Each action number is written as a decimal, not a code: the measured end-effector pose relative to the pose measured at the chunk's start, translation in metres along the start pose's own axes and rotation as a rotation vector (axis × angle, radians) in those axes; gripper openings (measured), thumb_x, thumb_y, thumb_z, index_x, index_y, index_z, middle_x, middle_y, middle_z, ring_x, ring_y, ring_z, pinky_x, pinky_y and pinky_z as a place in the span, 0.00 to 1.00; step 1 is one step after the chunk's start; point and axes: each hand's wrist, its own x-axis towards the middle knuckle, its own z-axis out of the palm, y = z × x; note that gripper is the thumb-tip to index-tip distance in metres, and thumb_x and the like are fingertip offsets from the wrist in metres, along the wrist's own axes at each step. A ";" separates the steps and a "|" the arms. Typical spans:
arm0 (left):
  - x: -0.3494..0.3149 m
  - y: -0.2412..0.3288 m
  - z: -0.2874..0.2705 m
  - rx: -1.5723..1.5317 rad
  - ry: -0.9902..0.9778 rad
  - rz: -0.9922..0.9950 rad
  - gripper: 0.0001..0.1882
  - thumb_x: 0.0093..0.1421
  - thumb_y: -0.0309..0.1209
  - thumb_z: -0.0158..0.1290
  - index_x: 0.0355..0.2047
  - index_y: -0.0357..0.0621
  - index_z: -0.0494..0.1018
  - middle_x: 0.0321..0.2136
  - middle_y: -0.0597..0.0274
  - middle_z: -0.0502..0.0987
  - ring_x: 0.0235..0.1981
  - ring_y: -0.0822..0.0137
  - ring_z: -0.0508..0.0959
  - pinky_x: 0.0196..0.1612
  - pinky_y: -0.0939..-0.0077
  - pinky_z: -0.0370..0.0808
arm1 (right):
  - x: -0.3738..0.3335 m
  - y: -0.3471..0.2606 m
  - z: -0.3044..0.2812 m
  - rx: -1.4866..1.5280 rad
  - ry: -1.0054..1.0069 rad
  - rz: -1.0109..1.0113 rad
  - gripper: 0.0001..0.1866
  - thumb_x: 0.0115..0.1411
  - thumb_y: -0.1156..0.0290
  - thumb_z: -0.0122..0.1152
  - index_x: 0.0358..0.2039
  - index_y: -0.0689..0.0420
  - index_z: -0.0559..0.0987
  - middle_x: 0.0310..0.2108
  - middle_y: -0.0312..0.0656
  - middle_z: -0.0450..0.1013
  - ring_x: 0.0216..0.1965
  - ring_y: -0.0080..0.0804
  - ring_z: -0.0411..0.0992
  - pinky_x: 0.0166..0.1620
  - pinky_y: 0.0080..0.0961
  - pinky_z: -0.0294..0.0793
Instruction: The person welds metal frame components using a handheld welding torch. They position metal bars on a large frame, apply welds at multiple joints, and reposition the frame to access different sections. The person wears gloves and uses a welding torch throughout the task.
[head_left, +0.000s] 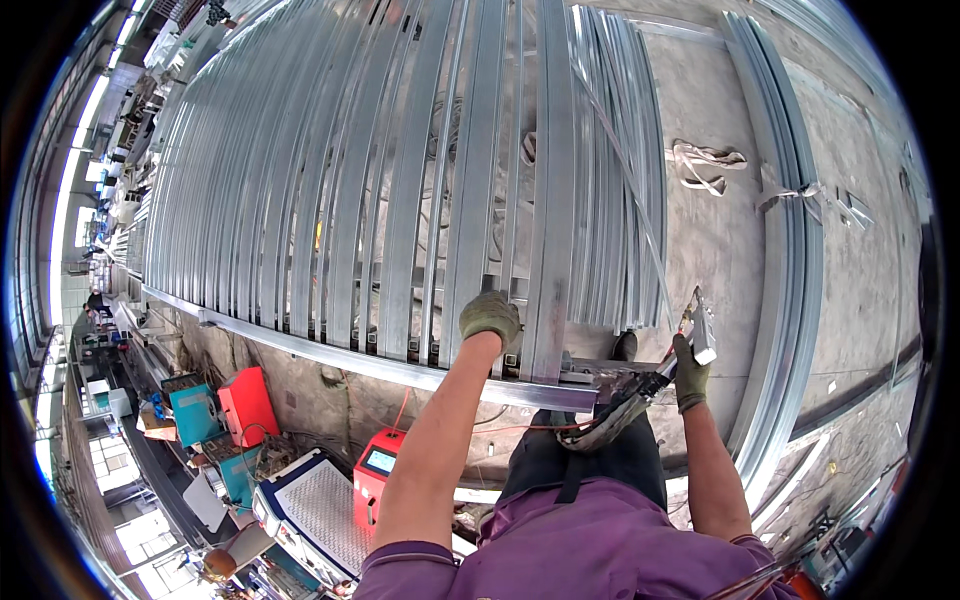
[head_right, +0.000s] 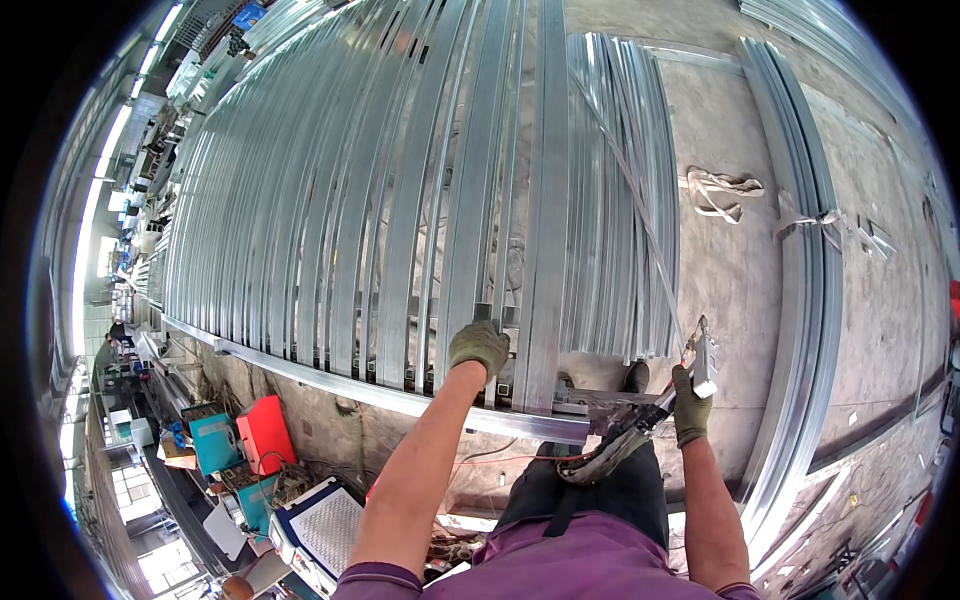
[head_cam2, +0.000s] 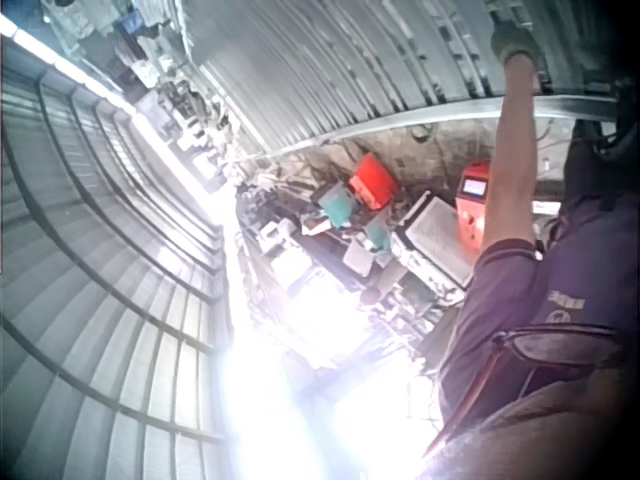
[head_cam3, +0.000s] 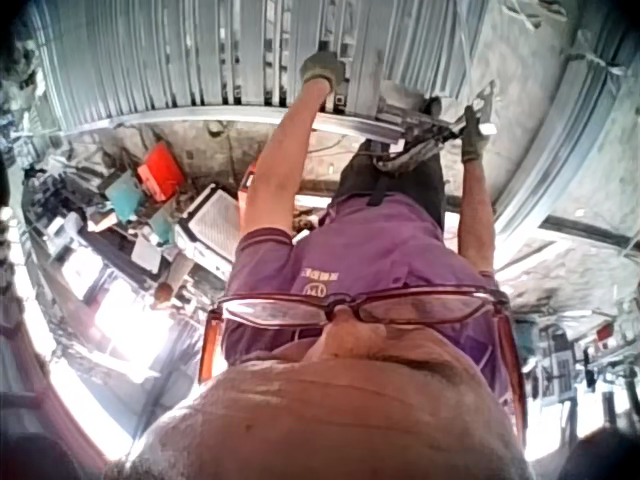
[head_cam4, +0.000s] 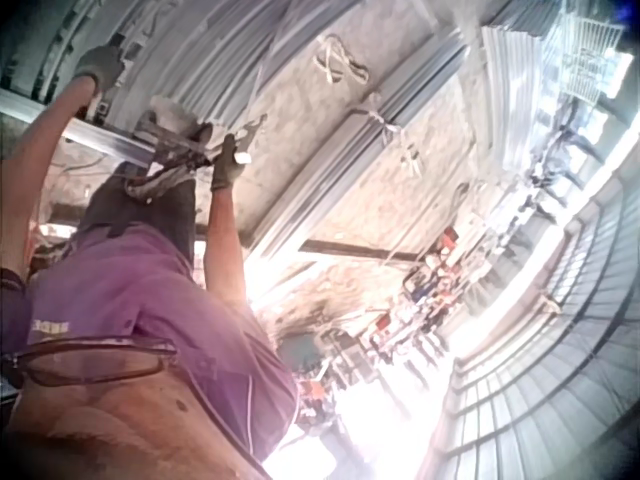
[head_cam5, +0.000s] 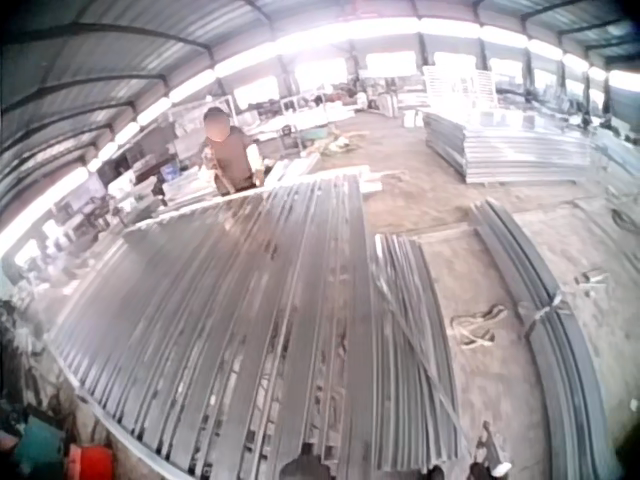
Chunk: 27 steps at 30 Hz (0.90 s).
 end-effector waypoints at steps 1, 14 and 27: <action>0.003 -0.001 0.002 0.034 -0.011 0.005 0.26 0.70 0.49 0.52 0.51 0.39 0.82 0.52 0.44 0.84 0.57 0.46 0.82 0.61 0.53 0.77 | 0.000 0.001 0.002 0.003 0.009 -0.053 0.12 0.68 0.62 0.74 0.43 0.53 0.80 0.33 0.26 0.72 0.32 0.17 0.69 0.33 0.24 0.70; 0.004 -0.005 0.018 -0.098 0.041 0.015 0.26 0.70 0.47 0.50 0.54 0.39 0.81 0.53 0.42 0.84 0.58 0.47 0.81 0.63 0.54 0.76 | 0.006 0.014 -0.009 0.002 0.004 0.008 0.16 0.68 0.64 0.74 0.50 0.55 0.79 0.36 0.28 0.74 0.35 0.18 0.71 0.37 0.24 0.74; -0.057 0.015 0.061 -0.460 0.440 -0.011 0.30 0.69 0.42 0.54 0.65 0.36 0.67 0.58 0.34 0.78 0.58 0.33 0.79 0.61 0.47 0.78 | 0.013 0.017 -0.011 -0.034 0.030 0.051 0.13 0.66 0.61 0.74 0.45 0.50 0.79 0.32 0.28 0.72 0.29 0.19 0.70 0.31 0.26 0.72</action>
